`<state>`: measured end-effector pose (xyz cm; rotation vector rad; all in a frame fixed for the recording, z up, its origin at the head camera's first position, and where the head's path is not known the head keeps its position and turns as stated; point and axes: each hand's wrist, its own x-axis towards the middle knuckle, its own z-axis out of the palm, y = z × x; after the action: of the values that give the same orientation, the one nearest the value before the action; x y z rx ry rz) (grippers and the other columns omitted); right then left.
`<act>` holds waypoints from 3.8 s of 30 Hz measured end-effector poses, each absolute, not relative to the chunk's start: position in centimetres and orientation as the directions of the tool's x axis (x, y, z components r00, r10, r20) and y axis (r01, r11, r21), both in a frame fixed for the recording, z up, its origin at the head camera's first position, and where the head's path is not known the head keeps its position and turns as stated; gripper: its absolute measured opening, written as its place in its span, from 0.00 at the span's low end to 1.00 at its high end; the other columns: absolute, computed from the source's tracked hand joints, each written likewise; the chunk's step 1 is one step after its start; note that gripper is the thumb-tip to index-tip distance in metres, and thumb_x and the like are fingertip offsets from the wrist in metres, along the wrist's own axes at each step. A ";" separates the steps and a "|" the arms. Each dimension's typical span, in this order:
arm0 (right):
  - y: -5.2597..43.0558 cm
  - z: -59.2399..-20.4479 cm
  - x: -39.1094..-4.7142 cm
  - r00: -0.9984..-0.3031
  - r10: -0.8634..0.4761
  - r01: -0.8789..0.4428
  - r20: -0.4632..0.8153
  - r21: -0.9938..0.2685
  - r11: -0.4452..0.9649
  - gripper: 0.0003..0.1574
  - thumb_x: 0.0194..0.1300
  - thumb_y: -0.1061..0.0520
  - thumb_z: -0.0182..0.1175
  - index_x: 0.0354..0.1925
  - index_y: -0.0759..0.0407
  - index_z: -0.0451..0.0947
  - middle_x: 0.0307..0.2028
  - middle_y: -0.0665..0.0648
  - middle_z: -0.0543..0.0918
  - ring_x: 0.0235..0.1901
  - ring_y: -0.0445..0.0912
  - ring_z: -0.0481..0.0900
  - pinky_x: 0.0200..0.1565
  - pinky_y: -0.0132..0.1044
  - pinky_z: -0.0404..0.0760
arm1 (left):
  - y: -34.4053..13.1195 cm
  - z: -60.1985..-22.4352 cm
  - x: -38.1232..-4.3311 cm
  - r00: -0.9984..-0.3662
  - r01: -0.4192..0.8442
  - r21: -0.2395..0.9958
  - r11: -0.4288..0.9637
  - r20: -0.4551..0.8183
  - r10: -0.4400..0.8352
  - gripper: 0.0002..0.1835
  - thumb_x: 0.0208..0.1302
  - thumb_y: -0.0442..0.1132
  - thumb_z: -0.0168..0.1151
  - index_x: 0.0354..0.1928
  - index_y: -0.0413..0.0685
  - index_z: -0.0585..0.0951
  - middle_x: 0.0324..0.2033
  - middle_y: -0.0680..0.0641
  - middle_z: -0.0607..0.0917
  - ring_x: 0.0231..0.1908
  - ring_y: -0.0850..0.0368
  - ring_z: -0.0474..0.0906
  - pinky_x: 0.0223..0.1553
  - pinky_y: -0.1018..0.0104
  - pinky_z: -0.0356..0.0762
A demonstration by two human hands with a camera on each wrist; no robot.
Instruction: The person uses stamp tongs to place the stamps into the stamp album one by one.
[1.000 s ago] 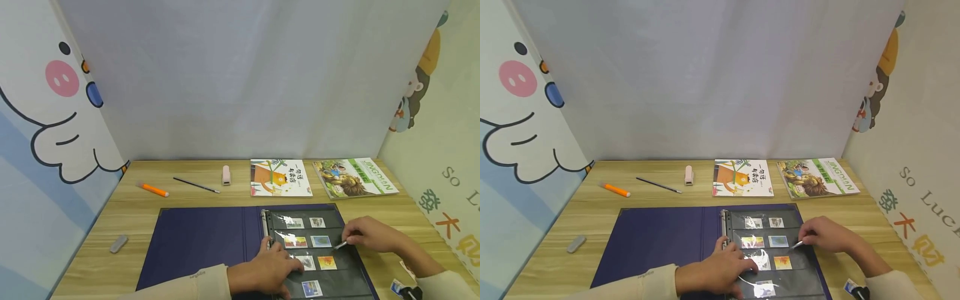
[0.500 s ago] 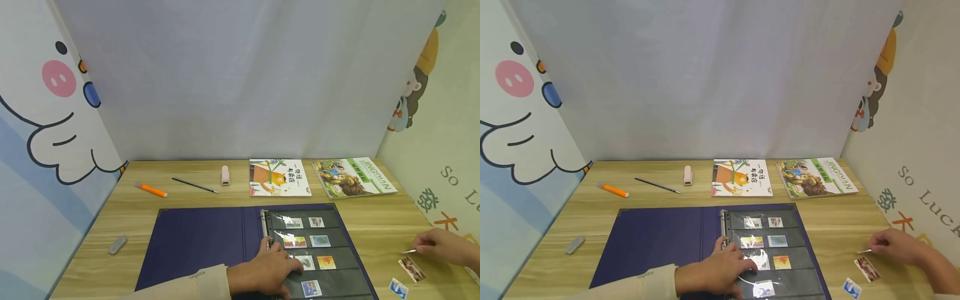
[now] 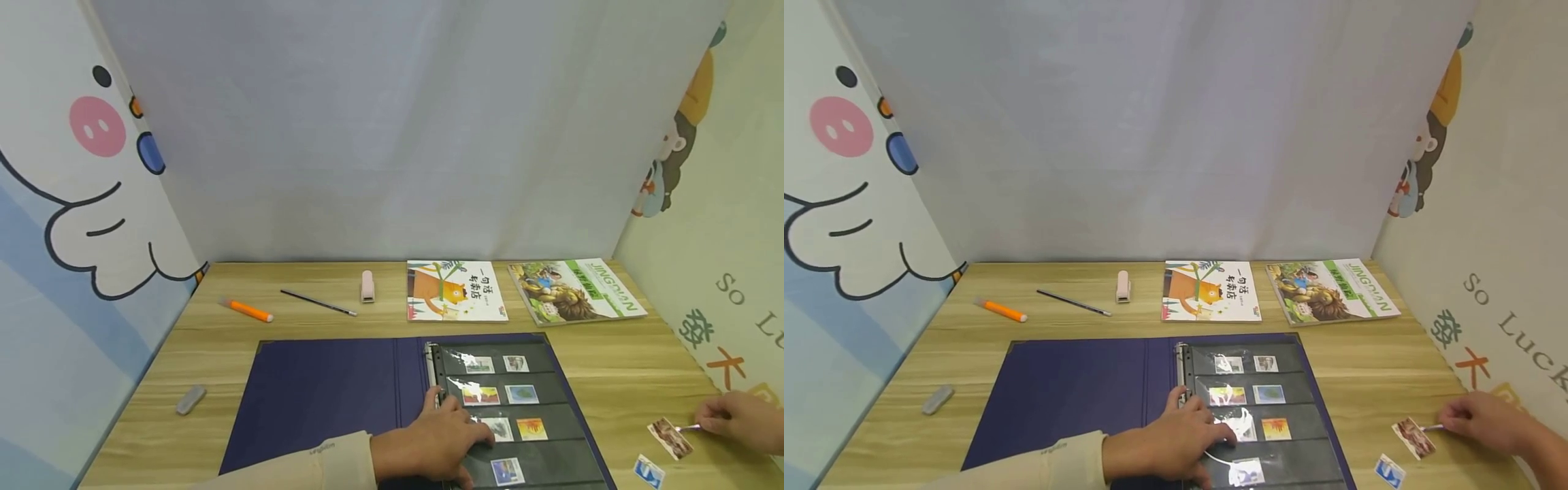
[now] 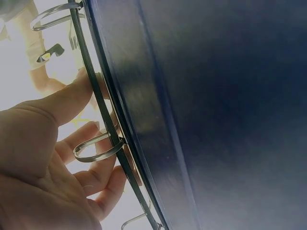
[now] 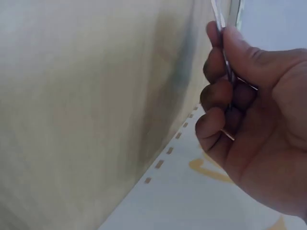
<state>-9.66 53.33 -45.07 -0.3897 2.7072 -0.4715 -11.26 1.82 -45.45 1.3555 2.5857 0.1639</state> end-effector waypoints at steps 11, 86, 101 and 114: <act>46.6 -43.4 -12.3 -0.877 -0.468 -0.345 -0.107 -0.538 0.769 0.08 0.67 0.62 0.54 0.29 0.55 0.74 0.19 0.47 0.69 0.21 0.30 0.63 0.22 0.30 0.62 | 1.9 -45.6 -11.1 -0.564 0.799 0.168 0.578 -0.128 0.816 0.34 0.40 0.65 0.71 0.55 0.81 0.72 0.43 0.66 0.79 0.48 0.63 0.67 0.62 0.43 0.55; 47.3 -44.6 -9.9 -0.697 -0.583 -0.085 -0.417 -0.760 0.645 0.10 0.66 0.59 0.55 0.31 0.63 0.78 0.24 0.38 0.75 0.23 0.29 0.67 0.23 0.32 0.62 | 2.7 -45.8 -7.8 -0.411 0.875 0.185 0.447 -0.205 0.888 0.16 0.64 0.64 0.52 0.51 0.77 0.80 0.47 0.69 0.78 0.49 0.68 0.67 0.59 0.47 0.63; 40.7 -43.5 -13.1 -0.677 -0.698 -0.334 -0.235 -0.746 0.576 0.09 0.67 0.59 0.55 0.29 0.58 0.77 0.21 0.50 0.74 0.23 0.27 0.65 0.23 0.29 0.67 | 3.5 -46.6 -6.8 -0.517 0.802 0.230 0.552 -0.197 0.833 0.16 0.65 0.65 0.49 0.45 0.76 0.82 0.43 0.68 0.78 0.48 0.67 0.65 0.58 0.47 0.63; 33.7 -44.1 -15.2 -0.614 -0.759 -0.438 -0.218 -0.705 0.558 0.07 0.65 0.58 0.58 0.29 0.52 0.79 0.21 0.45 0.75 0.23 0.27 0.65 0.25 0.26 0.70 | 3.5 -46.9 -6.0 -0.592 0.795 0.101 0.598 -0.081 0.802 0.20 0.66 0.65 0.46 0.37 0.66 0.84 0.41 0.63 0.81 0.45 0.64 0.70 0.52 0.51 0.64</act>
<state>-15.21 33.69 -44.07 -0.9611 2.2859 -0.8371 -5.98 3.45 -46.88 1.3563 2.7010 0.0822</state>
